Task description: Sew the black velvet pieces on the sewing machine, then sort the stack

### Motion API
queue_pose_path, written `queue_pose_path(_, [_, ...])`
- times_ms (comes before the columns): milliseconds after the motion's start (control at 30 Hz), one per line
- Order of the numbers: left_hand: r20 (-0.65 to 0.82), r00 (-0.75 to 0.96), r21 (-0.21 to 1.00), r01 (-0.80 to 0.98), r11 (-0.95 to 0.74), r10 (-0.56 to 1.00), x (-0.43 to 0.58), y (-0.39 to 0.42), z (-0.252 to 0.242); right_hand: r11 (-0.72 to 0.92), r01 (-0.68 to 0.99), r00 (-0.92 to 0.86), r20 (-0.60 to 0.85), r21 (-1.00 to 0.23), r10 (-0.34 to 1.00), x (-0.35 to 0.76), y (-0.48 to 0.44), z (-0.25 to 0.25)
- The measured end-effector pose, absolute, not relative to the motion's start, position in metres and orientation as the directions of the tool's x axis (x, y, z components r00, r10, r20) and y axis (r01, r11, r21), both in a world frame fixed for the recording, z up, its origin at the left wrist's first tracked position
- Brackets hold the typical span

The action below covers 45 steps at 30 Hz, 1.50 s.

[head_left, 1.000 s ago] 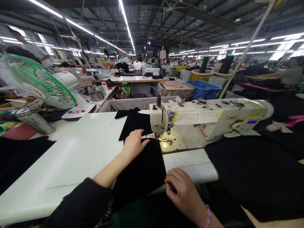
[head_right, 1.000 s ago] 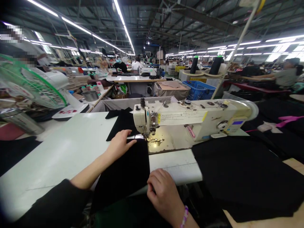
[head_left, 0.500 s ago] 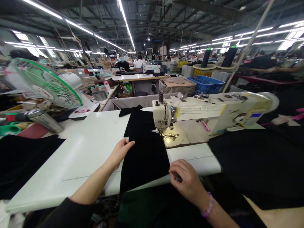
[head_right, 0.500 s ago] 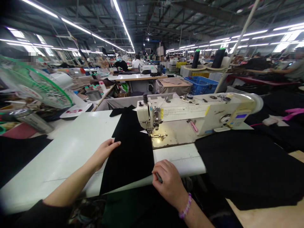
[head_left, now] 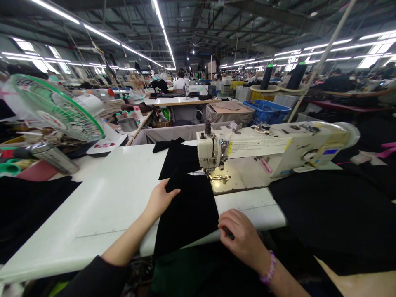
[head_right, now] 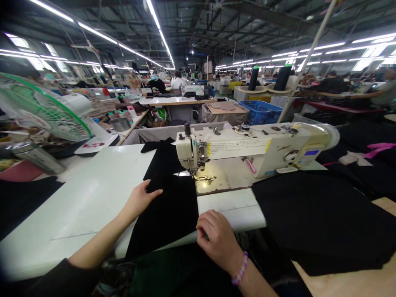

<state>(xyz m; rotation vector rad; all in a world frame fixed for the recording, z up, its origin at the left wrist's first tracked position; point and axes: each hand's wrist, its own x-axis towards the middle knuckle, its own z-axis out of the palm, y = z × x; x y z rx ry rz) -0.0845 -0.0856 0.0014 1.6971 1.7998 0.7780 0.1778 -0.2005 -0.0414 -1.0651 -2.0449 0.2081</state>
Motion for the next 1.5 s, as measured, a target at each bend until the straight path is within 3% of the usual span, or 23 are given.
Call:
queue_pose_path(100, [0.052,-0.013,0.527,0.849,-0.017,0.999,-0.082,-0.088,0.005,0.649,0.635,-0.371,0.570,-0.420,0.733,0.178,-0.202,-0.036])
queue_pose_path(200, [0.281,0.026,0.277,0.955,-0.107,0.959,-0.072,-0.106,0.013,0.682,0.654,-0.464,0.538,-0.328,0.704,0.180,-0.207,-0.032])
queue_pose_path(267, [0.410,0.230,0.170,0.931,-0.322,0.883,-0.060,-0.127,0.013,0.698,0.654,-0.498,0.528,-0.291,0.687,0.182,-0.211,-0.031])
queue_pose_path(300, [0.407,0.385,0.150,0.866,-0.476,0.828,-0.054,-0.138,0.010,0.702,0.654,-0.503,0.530,-0.283,0.683,0.184,-0.212,-0.031])
queue_pose_path(367, [0.316,0.671,0.163,0.659,-0.735,0.671,-0.042,-0.161,-0.002,0.702,0.655,-0.502,0.533,-0.279,0.681,0.186,-0.214,-0.033])
queue_pose_path(467, [0.220,0.825,0.125,0.505,-0.854,0.521,-0.033,-0.180,-0.024,0.691,0.663,-0.491,0.529,-0.288,0.692,0.187,-0.212,-0.037])
queue_pose_path(833, [0.219,0.835,0.010,0.515,-0.857,0.505,-0.037,-0.125,-0.030,0.618,0.718,-0.428,0.496,-0.321,0.755,0.177,-0.160,-0.035])
queue_pose_path(1000, [0.280,0.821,0.046,0.506,-0.861,0.497,-0.034,-0.099,-0.018,0.583,0.769,-0.413,0.492,-0.262,0.766,0.175,-0.135,-0.033])
queue_pose_path(1300, [0.259,0.804,0.105,0.528,-0.843,0.535,-0.033,-0.056,-0.006,0.478,0.860,-0.342,0.492,-0.181,0.801,0.166,-0.101,-0.029])
queue_pose_path(1500, [0.267,0.769,0.135,0.566,-0.813,0.580,-0.034,-0.037,-0.007,0.452,0.852,-0.263,0.531,-0.264,0.805,0.162,-0.124,-0.041])
